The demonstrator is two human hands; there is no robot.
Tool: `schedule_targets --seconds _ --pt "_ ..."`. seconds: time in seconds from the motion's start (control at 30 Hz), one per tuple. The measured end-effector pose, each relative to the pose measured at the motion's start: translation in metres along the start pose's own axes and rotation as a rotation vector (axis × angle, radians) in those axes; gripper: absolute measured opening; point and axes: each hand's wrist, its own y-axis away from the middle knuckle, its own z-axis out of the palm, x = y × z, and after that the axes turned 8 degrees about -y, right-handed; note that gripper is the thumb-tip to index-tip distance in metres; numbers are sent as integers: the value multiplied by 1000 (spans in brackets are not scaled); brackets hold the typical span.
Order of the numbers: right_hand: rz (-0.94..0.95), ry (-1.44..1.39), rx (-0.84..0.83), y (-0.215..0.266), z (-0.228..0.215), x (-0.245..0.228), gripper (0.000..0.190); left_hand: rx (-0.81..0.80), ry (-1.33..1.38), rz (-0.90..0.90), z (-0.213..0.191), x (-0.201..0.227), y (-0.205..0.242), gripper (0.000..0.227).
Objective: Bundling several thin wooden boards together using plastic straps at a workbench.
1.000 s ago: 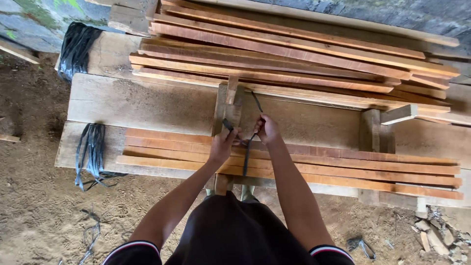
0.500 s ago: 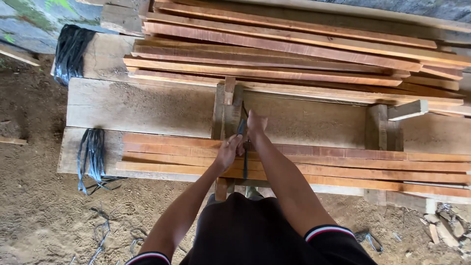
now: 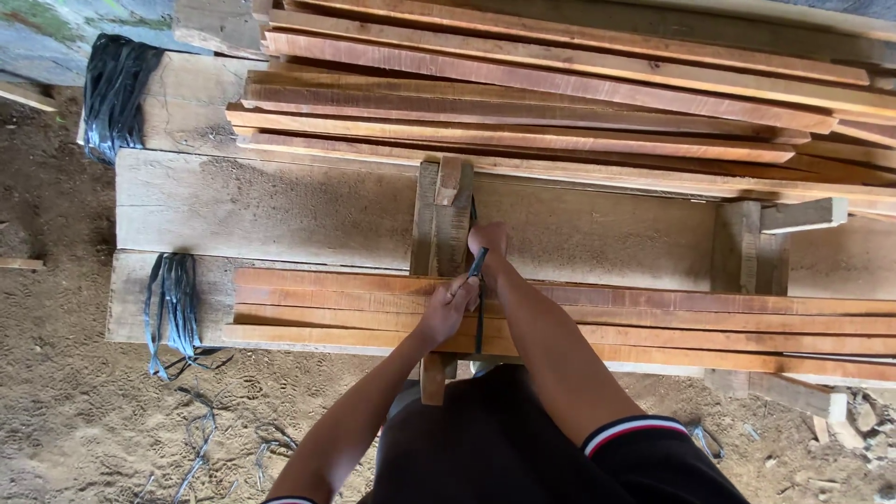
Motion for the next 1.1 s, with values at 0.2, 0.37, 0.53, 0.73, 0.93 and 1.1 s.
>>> schedule_targets --seconds 0.2,0.37,0.53,0.73,0.93,1.1 --pt "-83 -169 53 -26 2 10 46 26 232 -100 18 66 1 44" --pt "-205 -277 194 -15 -13 7 47 143 -24 -541 39 25 -25 39" --pt "-184 -307 227 40 -24 -14 41 -32 -323 -410 27 30 4 50" --pt "-169 -315 202 66 -26 -30 35 -67 -280 -332 -2 -10 20 45" --pt "-240 -269 98 79 -28 -35 45 56 -305 3 -6 7 30 42" --pt "-477 742 -57 18 -7 -11 32 12 -316 -35 -7 7 19 40"
